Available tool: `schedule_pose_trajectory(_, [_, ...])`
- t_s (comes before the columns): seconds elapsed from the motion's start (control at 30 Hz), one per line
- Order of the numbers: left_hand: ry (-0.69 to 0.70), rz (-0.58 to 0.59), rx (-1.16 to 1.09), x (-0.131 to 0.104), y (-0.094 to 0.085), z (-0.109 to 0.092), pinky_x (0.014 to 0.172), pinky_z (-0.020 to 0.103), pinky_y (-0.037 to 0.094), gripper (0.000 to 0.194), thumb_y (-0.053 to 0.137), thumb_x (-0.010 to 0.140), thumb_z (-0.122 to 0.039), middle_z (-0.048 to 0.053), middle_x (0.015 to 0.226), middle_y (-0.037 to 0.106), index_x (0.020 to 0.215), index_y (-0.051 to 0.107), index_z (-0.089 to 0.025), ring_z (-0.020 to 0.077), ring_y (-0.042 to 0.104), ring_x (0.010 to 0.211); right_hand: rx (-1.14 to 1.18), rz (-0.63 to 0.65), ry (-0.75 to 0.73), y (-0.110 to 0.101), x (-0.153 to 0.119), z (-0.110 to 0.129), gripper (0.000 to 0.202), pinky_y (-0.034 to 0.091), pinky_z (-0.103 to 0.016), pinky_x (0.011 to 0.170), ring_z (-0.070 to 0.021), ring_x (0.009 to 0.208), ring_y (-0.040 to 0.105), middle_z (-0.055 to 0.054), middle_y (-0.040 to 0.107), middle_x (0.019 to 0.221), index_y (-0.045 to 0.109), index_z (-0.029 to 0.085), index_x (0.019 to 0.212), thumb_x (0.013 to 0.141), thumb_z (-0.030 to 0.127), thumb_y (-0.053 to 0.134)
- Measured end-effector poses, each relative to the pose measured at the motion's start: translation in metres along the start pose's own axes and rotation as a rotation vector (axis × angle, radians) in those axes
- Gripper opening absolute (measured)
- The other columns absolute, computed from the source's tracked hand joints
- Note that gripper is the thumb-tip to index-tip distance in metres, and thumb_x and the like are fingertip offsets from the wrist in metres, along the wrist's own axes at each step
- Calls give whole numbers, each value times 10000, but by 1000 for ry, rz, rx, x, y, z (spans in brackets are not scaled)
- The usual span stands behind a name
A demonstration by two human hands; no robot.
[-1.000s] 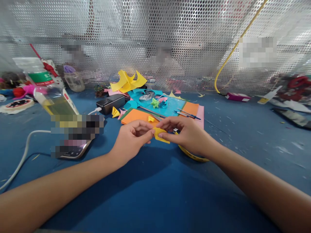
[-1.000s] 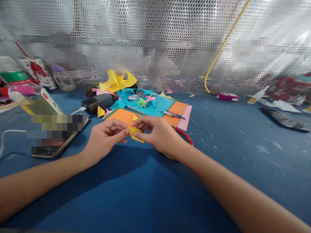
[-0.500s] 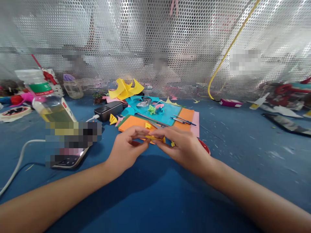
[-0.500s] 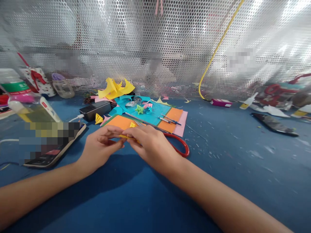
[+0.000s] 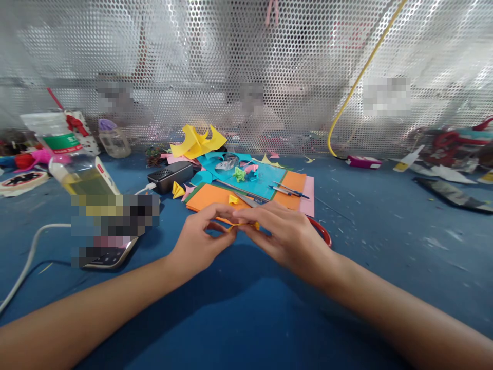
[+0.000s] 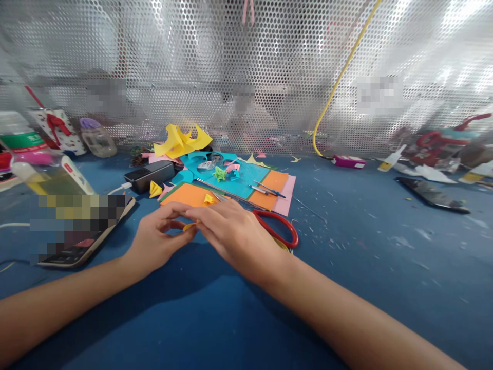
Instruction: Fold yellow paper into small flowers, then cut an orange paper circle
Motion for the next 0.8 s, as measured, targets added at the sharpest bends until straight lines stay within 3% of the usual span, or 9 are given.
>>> schedule_pose_trajectory(0.27, [-6, -42, 25, 3, -3, -5, 602, 169, 494, 100, 627, 733, -181, -4, 827, 693, 830, 622, -202, 104, 644, 724, 40, -34, 103, -4, 1, -8, 211, 496, -249, 744, -158, 858, 646, -43, 691, 983, 602, 198, 1036, 845, 154, 523])
schedule_pose_trajectory(0.47, [-277, -26, -238, 6, 3, 16, 519, 188, 458, 225, 720, 643, -234, -3, 662, 673, 827, 615, -157, 96, 596, 545, 296, 10, 325, 3, 3, -30, 305, 511, -225, 689, -125, 741, 655, -7, 708, 825, 598, 200, 1021, 755, 54, 580])
schedule_pose_trajectory(0.57, [-338, -27, -353, 7, 7, 24, 508, 181, 451, 184, 745, 605, -231, -15, 635, 647, 721, 634, -143, 71, 548, 512, 431, 26, 452, 9, 2, -42, 245, 512, -231, 627, -128, 691, 639, -29, 695, 793, 609, 168, 986, 744, 137, 623])
schedule_pose_trajectory(0.8, [-387, -6, -354, 5, 8, 24, 522, 157, 440, 120, 741, 596, -168, -25, 610, 623, 671, 654, -131, 53, 533, 527, 543, 160, 534, 23, -2, -46, 182, 481, -248, 626, -133, 690, 605, -36, 677, 774, 640, 160, 876, 764, 301, 607])
Point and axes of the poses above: each hand's wrist, its own x-axis towards the middle knuckle, its own y-axis out of the palm, z = x × y, the point moved 7 cm from there along x, towards the middle knuckle
